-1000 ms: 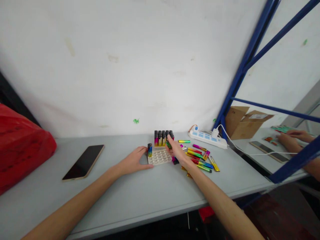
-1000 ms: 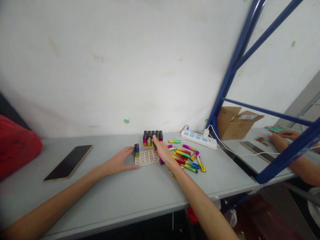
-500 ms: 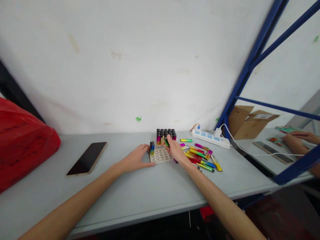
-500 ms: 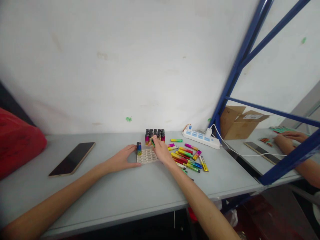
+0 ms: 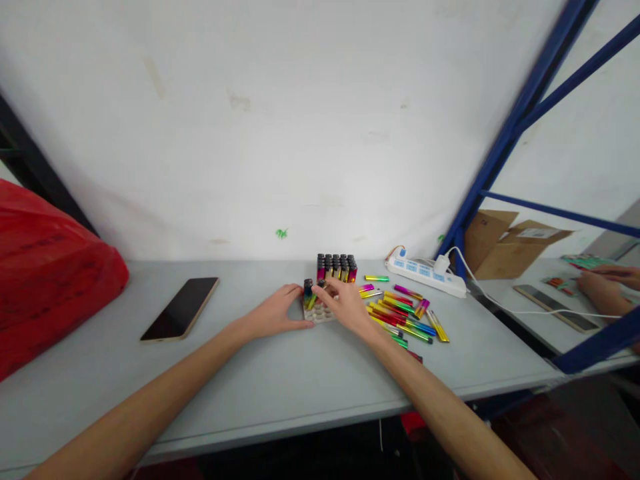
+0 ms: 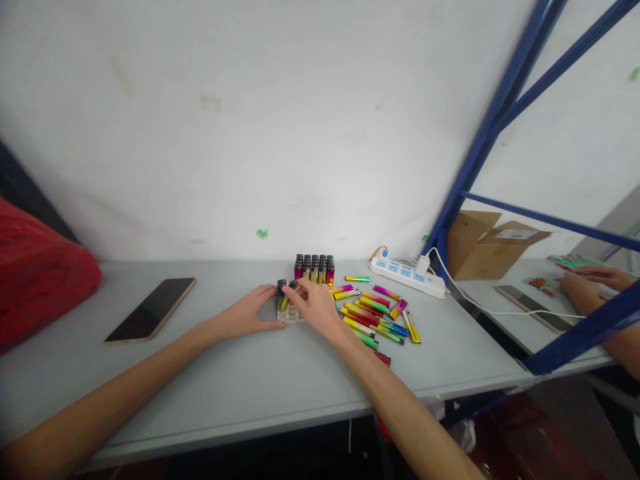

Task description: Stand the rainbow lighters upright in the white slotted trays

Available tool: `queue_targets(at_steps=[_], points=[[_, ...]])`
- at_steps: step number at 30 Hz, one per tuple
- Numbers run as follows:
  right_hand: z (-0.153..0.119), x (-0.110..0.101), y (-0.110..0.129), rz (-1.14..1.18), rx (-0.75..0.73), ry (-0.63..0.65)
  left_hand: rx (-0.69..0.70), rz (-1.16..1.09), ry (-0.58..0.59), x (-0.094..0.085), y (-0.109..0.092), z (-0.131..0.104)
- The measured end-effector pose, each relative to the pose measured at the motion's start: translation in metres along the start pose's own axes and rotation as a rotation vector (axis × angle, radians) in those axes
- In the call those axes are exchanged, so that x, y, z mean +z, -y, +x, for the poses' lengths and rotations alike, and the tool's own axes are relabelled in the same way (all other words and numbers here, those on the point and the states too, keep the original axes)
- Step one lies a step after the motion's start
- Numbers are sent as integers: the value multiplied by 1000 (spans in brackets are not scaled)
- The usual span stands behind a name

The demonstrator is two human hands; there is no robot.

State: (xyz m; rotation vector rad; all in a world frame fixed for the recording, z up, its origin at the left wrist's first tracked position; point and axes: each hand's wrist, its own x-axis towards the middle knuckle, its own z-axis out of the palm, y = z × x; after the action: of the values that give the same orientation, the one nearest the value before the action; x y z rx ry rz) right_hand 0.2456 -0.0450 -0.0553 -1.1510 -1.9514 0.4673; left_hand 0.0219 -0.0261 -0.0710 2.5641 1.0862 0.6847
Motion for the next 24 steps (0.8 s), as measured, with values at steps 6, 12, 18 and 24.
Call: queue_targets(at_steps=[6, 12, 18, 24], points=[[6, 11, -11, -115, -15, 29, 11, 7, -5, 1, 2, 0], [6, 16, 4, -458, -61, 75, 15, 14, -17, 2, 5, 1], [5, -5, 5, -475, -186, 67, 22, 27, -31, 1, 7, 2], [12, -83, -58, -569, 152, -109, -18, 58, -10, 2, 10, 1]])
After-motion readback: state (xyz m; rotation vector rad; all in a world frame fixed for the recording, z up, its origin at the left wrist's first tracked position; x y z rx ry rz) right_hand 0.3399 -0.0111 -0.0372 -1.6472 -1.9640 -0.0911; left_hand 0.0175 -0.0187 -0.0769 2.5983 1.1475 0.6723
